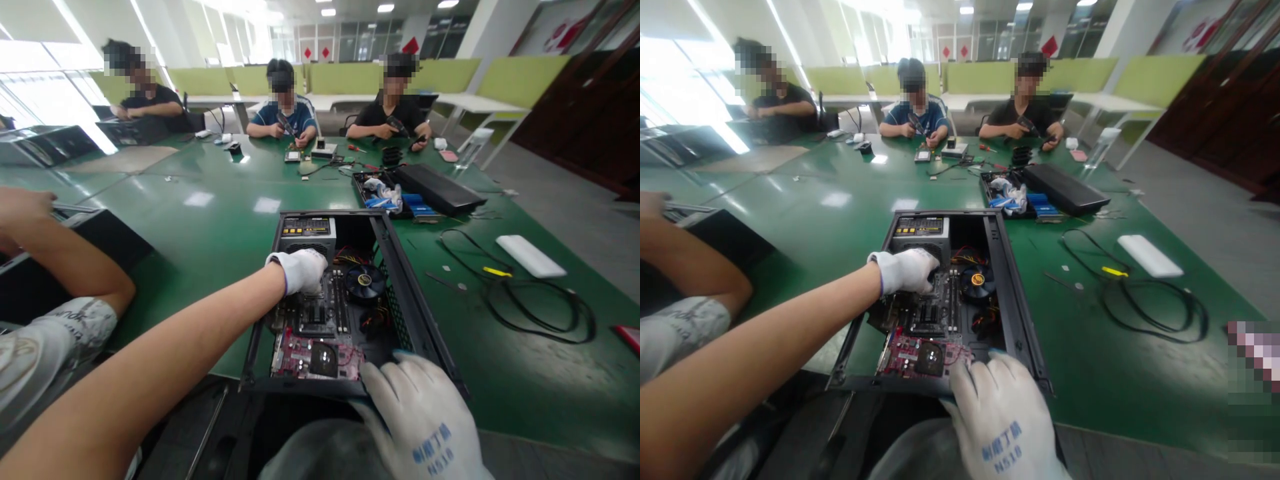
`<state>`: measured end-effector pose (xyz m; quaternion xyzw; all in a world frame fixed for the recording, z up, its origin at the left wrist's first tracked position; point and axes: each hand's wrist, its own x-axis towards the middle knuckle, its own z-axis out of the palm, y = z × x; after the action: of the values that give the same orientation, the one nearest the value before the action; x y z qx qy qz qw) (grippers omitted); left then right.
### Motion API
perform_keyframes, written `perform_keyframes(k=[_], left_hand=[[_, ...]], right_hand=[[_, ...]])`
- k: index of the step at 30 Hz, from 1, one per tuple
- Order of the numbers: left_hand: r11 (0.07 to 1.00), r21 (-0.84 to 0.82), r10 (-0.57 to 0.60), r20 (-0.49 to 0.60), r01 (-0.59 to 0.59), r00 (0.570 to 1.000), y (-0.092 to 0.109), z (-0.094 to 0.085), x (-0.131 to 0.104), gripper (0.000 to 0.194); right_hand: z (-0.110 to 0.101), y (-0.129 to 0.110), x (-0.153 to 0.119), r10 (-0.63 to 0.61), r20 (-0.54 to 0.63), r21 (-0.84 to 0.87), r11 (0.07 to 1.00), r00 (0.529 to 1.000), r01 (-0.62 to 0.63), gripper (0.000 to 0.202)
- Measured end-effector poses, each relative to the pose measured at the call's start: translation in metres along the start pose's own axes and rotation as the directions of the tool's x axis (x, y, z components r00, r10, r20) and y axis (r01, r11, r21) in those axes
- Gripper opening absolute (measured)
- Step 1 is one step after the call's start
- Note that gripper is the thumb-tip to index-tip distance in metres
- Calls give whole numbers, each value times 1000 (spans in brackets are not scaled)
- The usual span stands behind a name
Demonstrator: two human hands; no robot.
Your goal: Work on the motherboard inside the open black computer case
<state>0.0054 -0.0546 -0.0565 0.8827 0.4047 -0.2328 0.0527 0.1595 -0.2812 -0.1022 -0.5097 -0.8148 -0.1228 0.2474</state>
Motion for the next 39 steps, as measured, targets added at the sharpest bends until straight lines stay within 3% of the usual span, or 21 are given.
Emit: perform_keyframes(k=[5, 13, 24, 33, 39], left_hand=[[997, 70, 19, 66, -23, 998, 13, 2, 17, 44], [991, 134, 17, 88, -28, 996, 7, 14, 38, 50], [989, 145, 2, 175, -28, 985, 8, 21, 47, 50], [992, 128, -11, 165, -10, 986, 8, 22, 48, 51], [990, 143, -22, 159, -2, 987, 8, 18, 46, 51]], right_hand=[[-2, 0, -4, 15, -15, 34, 999, 1000, -15, 21], [5, 2, -8, 16, -5, 76, 997, 1000, -15, 25], [5, 3, -7, 23, -12, 76, 997, 1000, -22, 27], [4, 3, -9, 21, 17, 74, 997, 1000, -22, 27], [5, 5, -4, 10, -33, 45, 999, 999, -9, 30]])
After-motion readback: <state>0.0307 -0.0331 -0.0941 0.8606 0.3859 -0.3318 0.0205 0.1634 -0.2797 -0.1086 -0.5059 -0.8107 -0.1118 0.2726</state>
